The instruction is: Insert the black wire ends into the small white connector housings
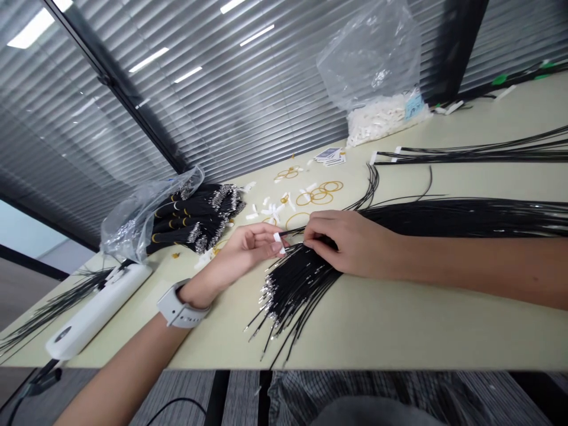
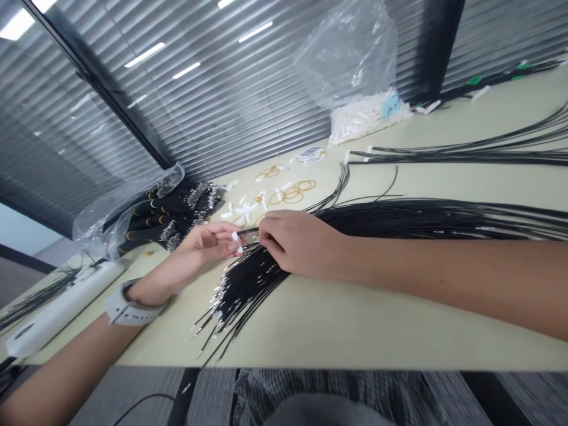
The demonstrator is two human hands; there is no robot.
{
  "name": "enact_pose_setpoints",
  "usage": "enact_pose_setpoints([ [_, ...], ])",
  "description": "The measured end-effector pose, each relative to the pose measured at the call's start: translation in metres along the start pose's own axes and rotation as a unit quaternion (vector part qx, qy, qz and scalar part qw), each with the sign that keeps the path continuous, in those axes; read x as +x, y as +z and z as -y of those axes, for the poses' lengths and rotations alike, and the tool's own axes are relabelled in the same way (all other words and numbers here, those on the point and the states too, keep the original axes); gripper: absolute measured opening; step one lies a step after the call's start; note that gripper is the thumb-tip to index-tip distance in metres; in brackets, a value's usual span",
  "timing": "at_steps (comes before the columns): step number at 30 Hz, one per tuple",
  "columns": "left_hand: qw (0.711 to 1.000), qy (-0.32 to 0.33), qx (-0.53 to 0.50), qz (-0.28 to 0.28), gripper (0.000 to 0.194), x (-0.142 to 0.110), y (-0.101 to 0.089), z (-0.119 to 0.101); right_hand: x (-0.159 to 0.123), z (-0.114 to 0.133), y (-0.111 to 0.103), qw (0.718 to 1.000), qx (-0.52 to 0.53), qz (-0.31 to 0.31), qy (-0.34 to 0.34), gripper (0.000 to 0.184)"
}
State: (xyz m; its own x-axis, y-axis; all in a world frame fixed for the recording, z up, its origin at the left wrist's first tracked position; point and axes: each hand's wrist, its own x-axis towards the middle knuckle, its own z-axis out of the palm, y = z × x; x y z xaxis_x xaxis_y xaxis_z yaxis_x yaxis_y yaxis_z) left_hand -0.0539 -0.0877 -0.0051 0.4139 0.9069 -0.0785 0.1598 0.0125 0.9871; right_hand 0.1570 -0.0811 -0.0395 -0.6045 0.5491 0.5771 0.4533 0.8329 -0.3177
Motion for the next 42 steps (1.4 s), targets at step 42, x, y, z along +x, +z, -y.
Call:
enact_pose_setpoints([
  [42,0.995,0.043,0.093,0.009,0.022,0.0008,-0.0016,0.0017,0.0029,0.0046,-0.0060,0.995,0.088,0.001,0.052,0.010],
])
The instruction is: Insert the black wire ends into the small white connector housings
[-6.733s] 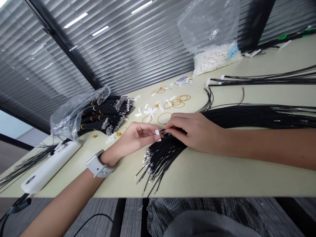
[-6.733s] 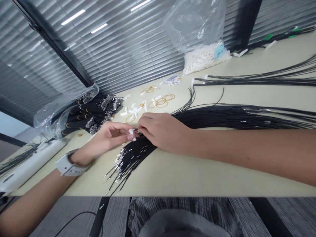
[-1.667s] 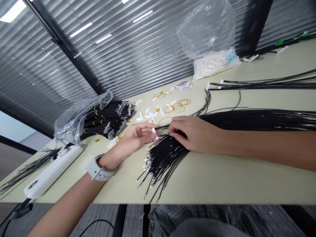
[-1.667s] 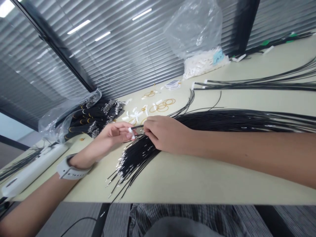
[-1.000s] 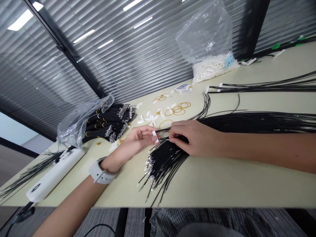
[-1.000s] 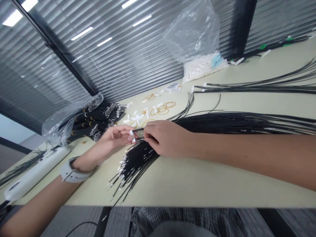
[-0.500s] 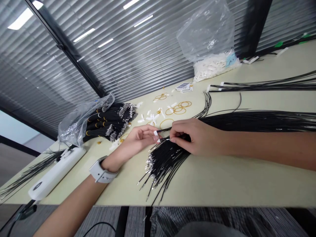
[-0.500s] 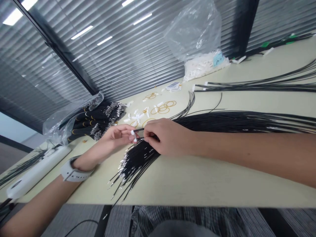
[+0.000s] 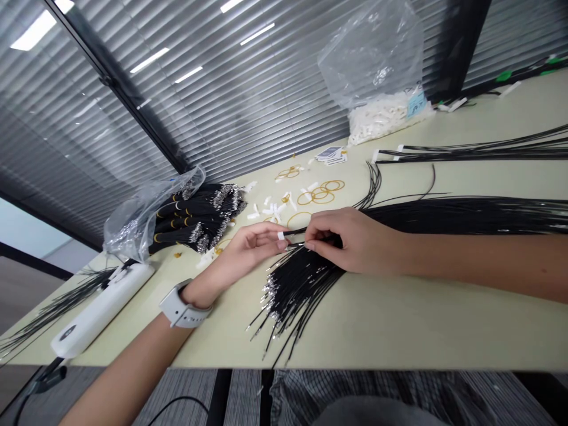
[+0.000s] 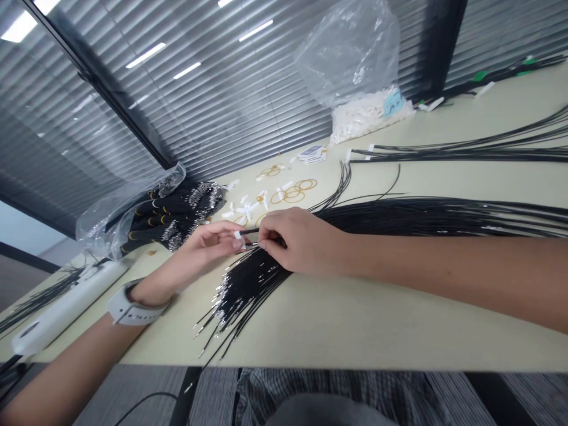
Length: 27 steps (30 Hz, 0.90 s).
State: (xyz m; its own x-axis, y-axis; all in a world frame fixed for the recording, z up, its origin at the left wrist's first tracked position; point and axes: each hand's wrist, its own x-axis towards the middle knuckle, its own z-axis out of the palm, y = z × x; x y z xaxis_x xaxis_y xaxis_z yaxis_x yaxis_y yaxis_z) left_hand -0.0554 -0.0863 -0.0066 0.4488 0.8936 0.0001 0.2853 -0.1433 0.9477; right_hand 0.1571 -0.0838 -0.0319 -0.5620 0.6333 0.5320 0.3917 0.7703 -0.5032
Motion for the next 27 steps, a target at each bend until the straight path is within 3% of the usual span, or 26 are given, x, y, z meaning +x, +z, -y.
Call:
enact_pose_setpoints([
  [5,0.997,0.023,0.070,-0.018,0.022,-0.001,-0.001,0.000,0.000,0.000,0.000,1.000,-0.016,-0.022,-0.010,0.012],
  [10,1.000,0.004,-0.014,-0.026,0.025,0.000,0.001,-0.001,-0.001,-0.003,0.002,0.999,-0.028,-0.018,-0.032,0.011],
  [17,0.993,-0.077,-0.075,-0.050,0.020,-0.001,0.003,-0.005,-0.005,-0.007,0.007,0.990,-0.098,0.001,-0.099,0.016],
  [22,0.994,-0.070,-0.064,-0.045,0.021,-0.002,0.005,-0.005,-0.005,-0.004,0.007,0.975,-0.176,-0.012,-0.137,0.020],
  [27,0.995,-0.058,-0.061,-0.047,0.018,-0.002,0.010,-0.004,-0.003,-0.004,0.007,0.978,-0.158,-0.002,-0.138,0.020],
])
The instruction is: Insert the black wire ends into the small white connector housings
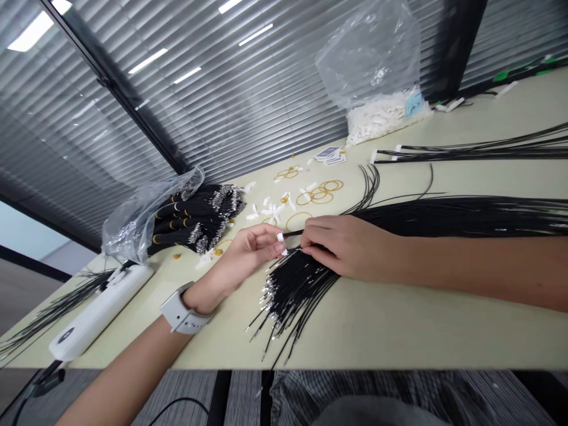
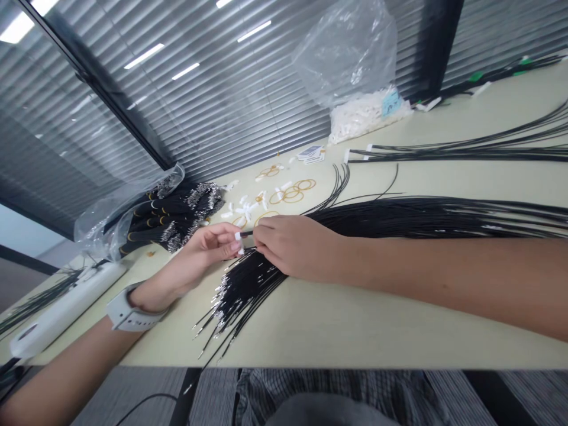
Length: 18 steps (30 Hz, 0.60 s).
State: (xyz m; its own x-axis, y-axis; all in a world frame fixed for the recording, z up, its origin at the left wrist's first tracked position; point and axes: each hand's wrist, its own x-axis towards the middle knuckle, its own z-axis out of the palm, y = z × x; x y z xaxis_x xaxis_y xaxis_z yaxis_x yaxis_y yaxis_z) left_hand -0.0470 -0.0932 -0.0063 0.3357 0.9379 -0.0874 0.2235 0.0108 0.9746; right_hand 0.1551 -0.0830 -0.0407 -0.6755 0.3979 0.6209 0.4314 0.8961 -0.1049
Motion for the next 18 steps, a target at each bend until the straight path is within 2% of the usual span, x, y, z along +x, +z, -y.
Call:
enact_pose_setpoints([
  [11,1.000,0.010,0.021,-0.002,0.021,-0.0016,0.0044,0.0019,0.0029,0.0029,-0.0003,0.998,0.024,0.060,0.028,0.021],
  [18,1.000,0.010,0.011,-0.011,0.021,-0.0022,0.0075,0.0010,0.0027,0.0015,0.0010,0.998,0.036,0.046,0.018,0.021],
])
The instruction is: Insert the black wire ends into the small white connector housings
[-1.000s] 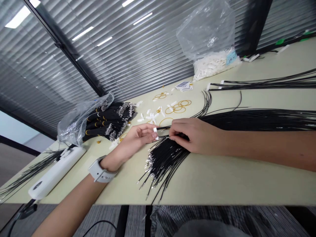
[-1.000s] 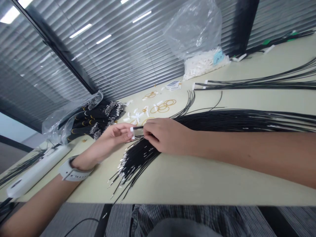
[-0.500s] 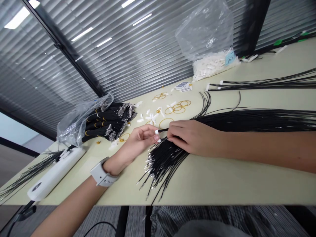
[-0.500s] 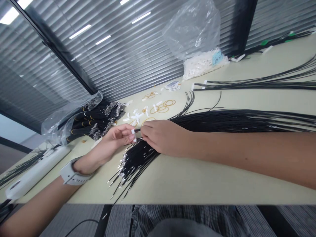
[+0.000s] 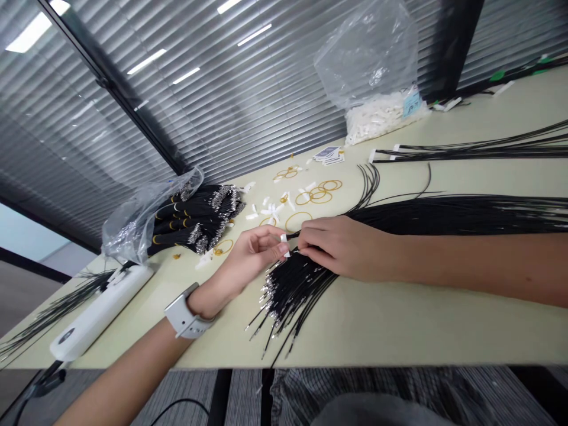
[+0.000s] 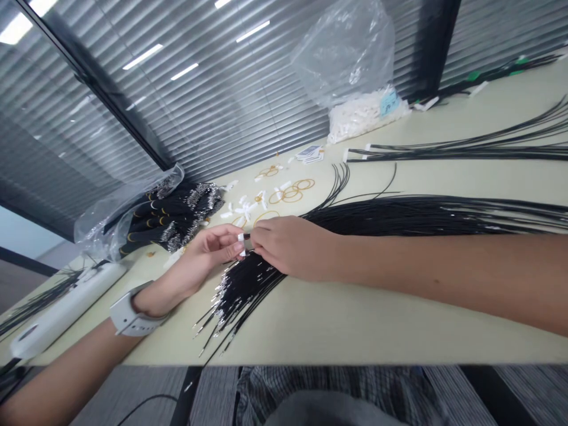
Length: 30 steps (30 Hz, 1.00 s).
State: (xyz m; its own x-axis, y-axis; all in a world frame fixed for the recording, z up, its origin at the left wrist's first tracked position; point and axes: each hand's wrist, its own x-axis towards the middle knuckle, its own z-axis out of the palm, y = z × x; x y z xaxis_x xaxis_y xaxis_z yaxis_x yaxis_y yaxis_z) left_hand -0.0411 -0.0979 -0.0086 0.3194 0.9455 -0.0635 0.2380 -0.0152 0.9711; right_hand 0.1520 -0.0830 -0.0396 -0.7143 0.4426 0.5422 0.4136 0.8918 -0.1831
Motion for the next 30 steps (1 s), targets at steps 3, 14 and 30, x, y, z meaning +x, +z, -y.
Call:
enact_pose_setpoints([
  [3,0.999,-0.003,-0.033,0.004,0.023,0.0026,-0.0003,-0.0013,0.0001,0.0002,-0.0017,0.997,-0.035,-0.064,-0.019,0.023],
  [14,0.997,-0.007,-0.073,0.020,0.022,0.0028,-0.0029,-0.0010,-0.0037,-0.0018,-0.0002,0.987,-0.103,-0.096,-0.076,0.019],
  [30,0.999,0.028,-0.026,0.034,0.023,0.0039,-0.0046,0.0021,-0.0023,0.0004,-0.0011,0.987,-0.089,-0.085,-0.100,0.025],
])
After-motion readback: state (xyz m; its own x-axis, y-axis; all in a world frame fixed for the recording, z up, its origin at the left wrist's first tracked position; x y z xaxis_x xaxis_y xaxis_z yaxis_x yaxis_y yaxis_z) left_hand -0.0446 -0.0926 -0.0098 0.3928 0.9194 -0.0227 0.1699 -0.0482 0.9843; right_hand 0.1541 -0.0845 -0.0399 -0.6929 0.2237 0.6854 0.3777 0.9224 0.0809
